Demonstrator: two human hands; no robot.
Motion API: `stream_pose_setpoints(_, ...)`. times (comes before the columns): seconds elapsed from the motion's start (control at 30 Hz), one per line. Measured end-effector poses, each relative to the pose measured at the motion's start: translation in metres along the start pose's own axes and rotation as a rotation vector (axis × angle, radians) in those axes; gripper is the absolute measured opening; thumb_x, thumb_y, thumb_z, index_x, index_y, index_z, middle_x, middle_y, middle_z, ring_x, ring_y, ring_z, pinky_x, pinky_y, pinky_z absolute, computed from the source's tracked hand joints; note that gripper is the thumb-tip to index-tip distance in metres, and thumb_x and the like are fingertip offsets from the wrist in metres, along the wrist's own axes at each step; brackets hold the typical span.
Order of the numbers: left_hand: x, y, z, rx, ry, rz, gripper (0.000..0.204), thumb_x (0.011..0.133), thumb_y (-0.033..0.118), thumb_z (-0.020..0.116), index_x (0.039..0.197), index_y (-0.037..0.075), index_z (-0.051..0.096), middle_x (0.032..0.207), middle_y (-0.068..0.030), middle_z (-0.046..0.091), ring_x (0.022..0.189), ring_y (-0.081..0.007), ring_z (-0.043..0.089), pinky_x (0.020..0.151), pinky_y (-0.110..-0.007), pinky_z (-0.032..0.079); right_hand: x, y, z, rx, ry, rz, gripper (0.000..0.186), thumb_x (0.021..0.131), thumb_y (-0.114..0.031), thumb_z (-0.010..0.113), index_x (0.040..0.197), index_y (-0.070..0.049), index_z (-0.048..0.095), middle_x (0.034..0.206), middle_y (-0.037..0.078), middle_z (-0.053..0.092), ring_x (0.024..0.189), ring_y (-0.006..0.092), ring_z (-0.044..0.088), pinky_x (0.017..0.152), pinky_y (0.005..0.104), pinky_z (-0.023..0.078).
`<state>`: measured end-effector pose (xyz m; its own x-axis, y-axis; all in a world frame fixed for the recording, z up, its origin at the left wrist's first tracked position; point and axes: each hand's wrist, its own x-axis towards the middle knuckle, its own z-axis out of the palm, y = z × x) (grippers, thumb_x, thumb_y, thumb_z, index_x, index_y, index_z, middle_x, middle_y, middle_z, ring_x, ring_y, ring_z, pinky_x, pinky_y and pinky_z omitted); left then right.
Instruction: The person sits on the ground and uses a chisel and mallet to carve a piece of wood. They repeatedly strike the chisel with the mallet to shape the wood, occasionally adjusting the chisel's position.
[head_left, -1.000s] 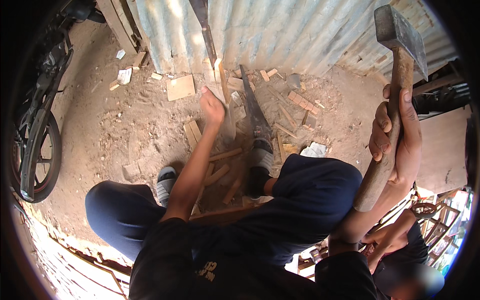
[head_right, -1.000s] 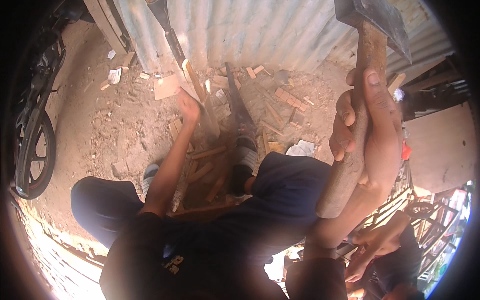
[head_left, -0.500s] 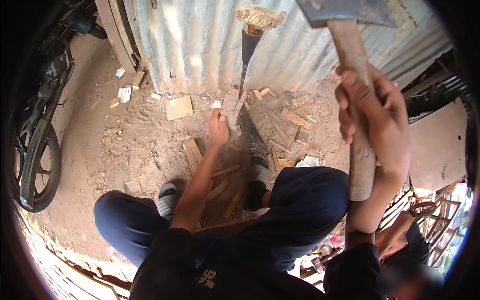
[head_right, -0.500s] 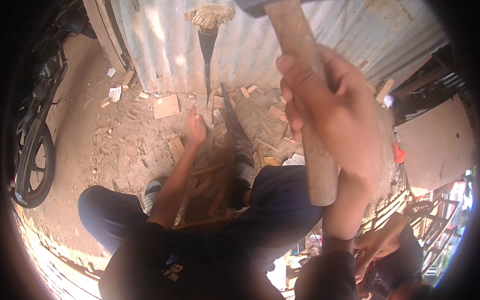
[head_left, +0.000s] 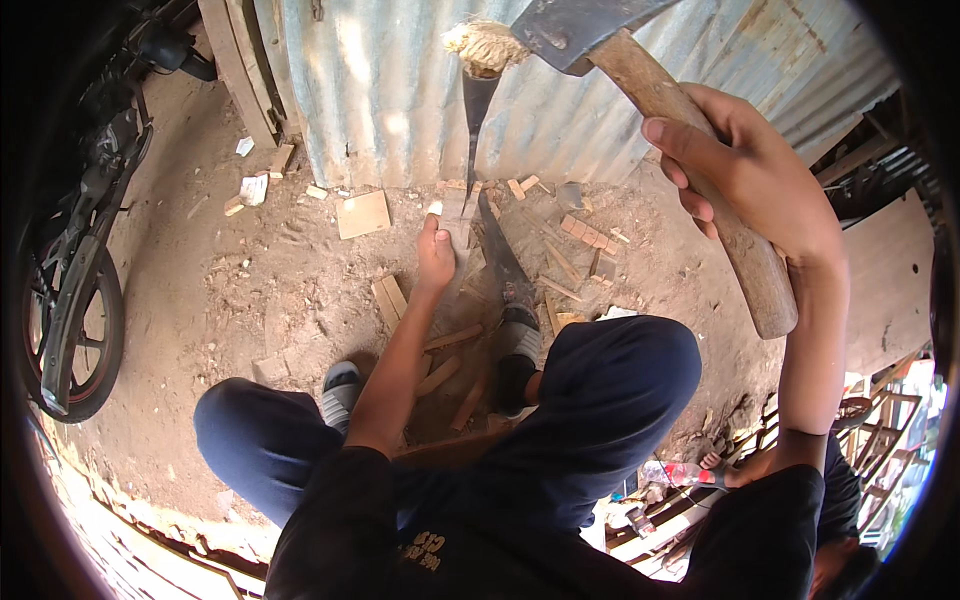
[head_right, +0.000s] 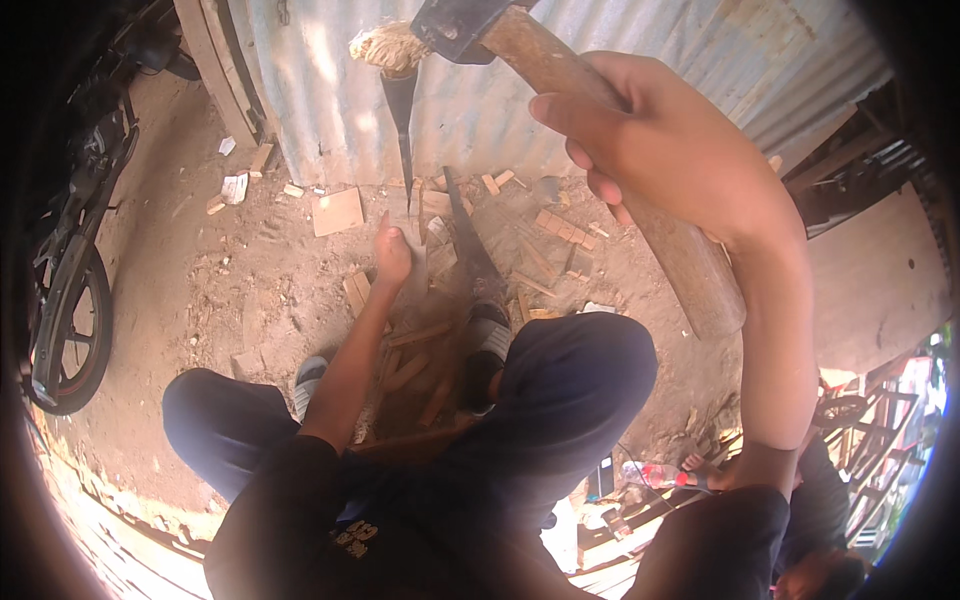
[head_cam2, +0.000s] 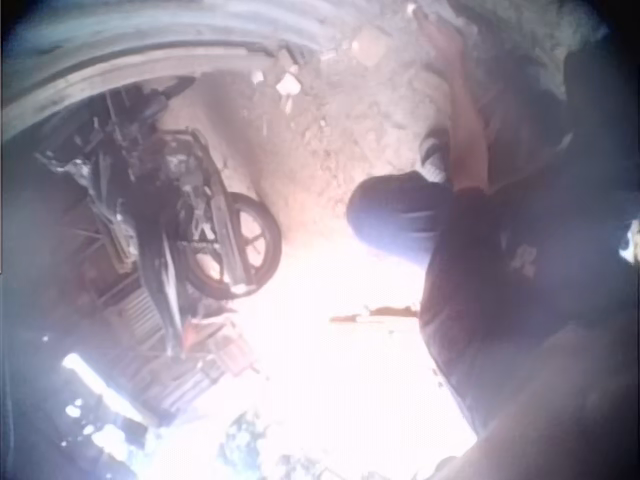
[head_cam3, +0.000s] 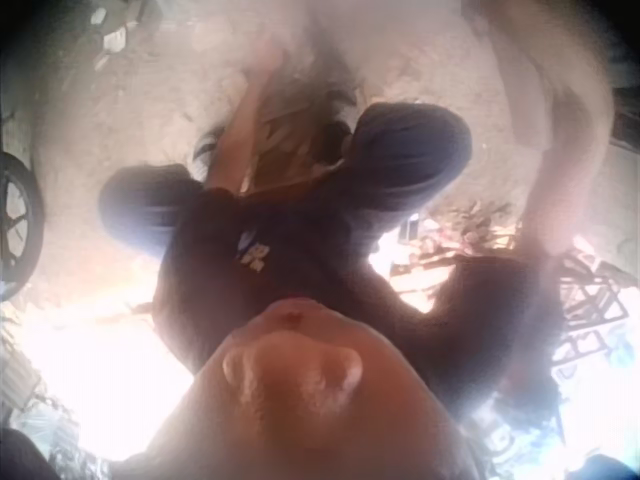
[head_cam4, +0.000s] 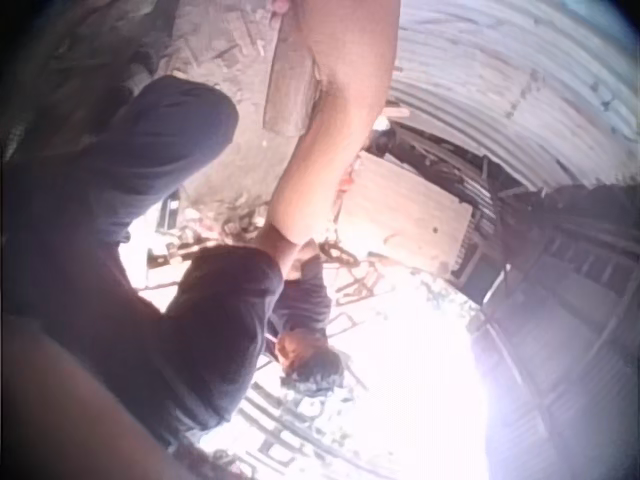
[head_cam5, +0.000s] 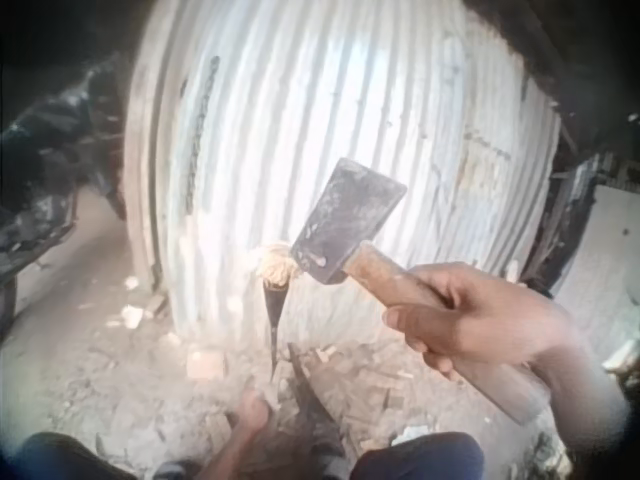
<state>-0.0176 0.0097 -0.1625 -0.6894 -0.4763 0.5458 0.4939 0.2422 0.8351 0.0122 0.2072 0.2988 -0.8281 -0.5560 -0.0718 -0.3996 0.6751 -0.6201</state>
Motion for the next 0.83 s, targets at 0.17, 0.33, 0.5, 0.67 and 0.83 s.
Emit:
stream_pose_setpoints(0.17,0.01,0.006,0.015,-0.043,0.077,0.073,0.047,0.103,0.043,0.041,0.102,-0.002,0.054,0.079,-0.0153,0.056,0.075,-0.0219,0.053,0.07,-0.038,0.044,-0.015,-0.017,-0.016,0.103,0.29,-0.149,0.035,0.099,-0.036,0.06,0.111,-0.004,0.063,0.069,-0.002,0.052,0.05,0.0032,0.05,0.043,0.0189,0.041)
stream_pose_setpoints(0.33,0.012,0.006,0.023,-0.06,0.071,0.027,0.045,0.102,0.043,0.044,0.093,0.0,0.05,0.076,-0.015,0.051,0.071,-0.0236,0.05,0.068,-0.037,0.042,0.026,-0.001,-0.035,0.001,0.459,-0.244,0.039,0.1,-0.042,0.058,0.111,-0.004,0.062,0.072,-0.002,0.053,0.05,0.0035,0.048,0.045,0.0197,0.041)
stream_pose_setpoints(0.5,0.012,0.004,0.019,-0.035,0.092,0.141,0.049,0.102,0.047,0.042,0.092,-0.001,0.05,0.076,-0.0164,0.05,0.07,-0.0269,0.049,0.067,-0.039,0.042,0.023,0.014,-0.002,-0.199,0.019,-0.048,0.031,0.099,-0.036,0.062,0.099,-0.005,0.059,0.068,-0.002,0.05,0.049,0.0044,0.047,0.043,0.022,0.04)
stream_pose_setpoints(0.67,0.013,0.003,0.019,-0.03,0.069,0.102,0.052,0.102,0.049,0.041,0.092,-0.001,0.05,0.076,-0.0166,0.051,0.071,-0.0263,0.05,0.068,-0.039,0.042,0.011,0.017,0.007,0.104,0.06,0.026,0.034,0.095,-0.036,0.064,0.087,-0.004,0.055,0.067,0.0,0.053,0.048,0.0062,0.05,0.044,0.0236,0.043)
stream_pose_setpoints(0.83,0.007,0.002,0.023,-0.029,0.055,0.068,0.054,0.101,0.053,0.043,0.095,0.0,0.052,0.078,-0.016,0.055,0.073,-0.0272,0.052,0.071,-0.038,0.043,-0.008,0.02,-0.013,0.434,0.015,-0.065,0.037,0.091,-0.035,0.071,0.101,-0.002,0.06,0.068,0.001,0.058,0.045,0.0056,0.053,0.038,0.0205,0.046)
